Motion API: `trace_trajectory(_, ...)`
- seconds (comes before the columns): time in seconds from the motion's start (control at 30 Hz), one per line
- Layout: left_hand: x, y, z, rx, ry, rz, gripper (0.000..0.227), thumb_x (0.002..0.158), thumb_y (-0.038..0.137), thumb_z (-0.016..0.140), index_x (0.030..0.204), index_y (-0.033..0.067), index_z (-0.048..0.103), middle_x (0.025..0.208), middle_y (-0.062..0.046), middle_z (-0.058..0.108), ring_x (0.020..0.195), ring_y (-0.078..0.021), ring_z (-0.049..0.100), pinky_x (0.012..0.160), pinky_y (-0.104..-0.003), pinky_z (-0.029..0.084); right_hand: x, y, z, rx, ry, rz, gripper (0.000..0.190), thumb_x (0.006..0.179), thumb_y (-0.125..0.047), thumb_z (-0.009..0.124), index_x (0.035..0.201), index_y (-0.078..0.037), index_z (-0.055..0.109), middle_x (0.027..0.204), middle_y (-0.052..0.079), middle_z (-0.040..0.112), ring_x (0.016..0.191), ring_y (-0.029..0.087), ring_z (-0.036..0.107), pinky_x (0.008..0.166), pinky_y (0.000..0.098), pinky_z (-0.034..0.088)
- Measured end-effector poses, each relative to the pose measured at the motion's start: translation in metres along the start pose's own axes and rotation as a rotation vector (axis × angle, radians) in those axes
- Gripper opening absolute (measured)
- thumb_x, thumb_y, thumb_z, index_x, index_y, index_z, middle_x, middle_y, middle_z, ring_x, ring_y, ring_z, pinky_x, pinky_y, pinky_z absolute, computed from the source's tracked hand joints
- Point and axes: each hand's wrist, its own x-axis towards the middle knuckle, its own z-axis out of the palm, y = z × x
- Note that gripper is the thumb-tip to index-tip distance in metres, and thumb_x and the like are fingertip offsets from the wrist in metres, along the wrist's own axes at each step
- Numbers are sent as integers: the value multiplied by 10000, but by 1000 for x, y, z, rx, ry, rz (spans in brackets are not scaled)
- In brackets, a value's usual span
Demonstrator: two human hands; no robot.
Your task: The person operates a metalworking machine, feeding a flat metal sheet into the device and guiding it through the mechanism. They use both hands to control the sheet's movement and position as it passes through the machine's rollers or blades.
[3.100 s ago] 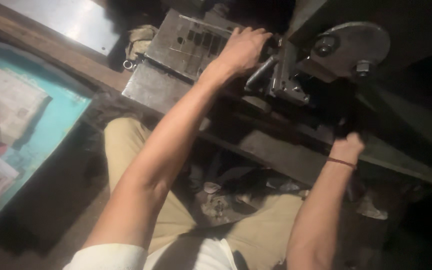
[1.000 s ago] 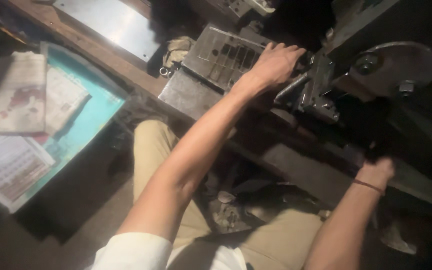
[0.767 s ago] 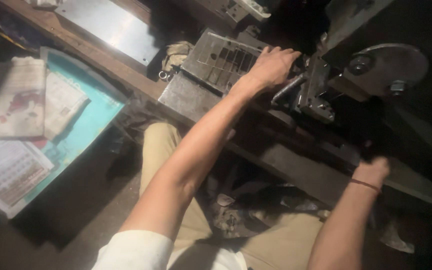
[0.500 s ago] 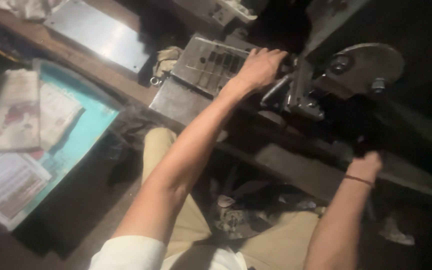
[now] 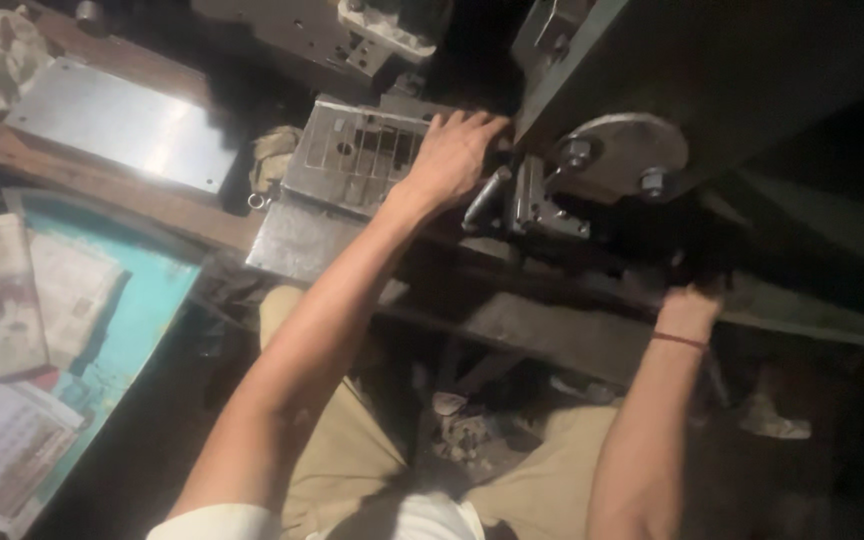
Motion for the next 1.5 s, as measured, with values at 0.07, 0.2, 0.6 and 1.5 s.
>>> trace_trajectory(0.07, 4, 3, -6, -22, -30, -3, 596, 875, 335, 722, 1342, -2, 568, 1318, -204, 617, 1201, -408, 546, 1004, -563, 404, -2, -1, 0, -1, 42, -6, 500, 1075, -324, 406, 1498, -119, 575, 1553, 59, 590, 1427, 236, 563, 1199, 398, 449)
trace_trajectory(0.2, 23, 0, 5, 43, -56, 23, 453, 972, 186, 637, 1390, 21, 581, 1336, -162, 664, 1258, -360, 600, 1089, -509, 447, -8, -23, -4, 22, 198, 111, 472, 1053, -319, 422, 1441, -116, 600, 1495, 79, 622, 1350, 251, 602, 1131, 413, 494)
trace_trajectory(0.6, 37, 0, 5, -115, -258, -112, 801, 825, 265, 801, 1459, -10, 397, 1206, -228, 660, 1204, -399, 586, 1067, -606, 373, 0, -32, -13, 55, 79, 51, 572, 1041, -316, 307, 1498, -82, 560, 1562, 129, 585, 1490, 269, 501, 1217, 470, 391)
trace_trajectory(1.5, 10, -7, 10, -33, -2, -90, 599, 876, 269, 725, 1409, 58, 550, 1395, -179, 599, 1273, -397, 543, 1069, -641, 345, -12, -5, 33, -108, 73, -29, 434, 1075, -280, 592, 1457, -76, 570, 1520, 121, 585, 1407, 291, 573, 1211, 418, 483)
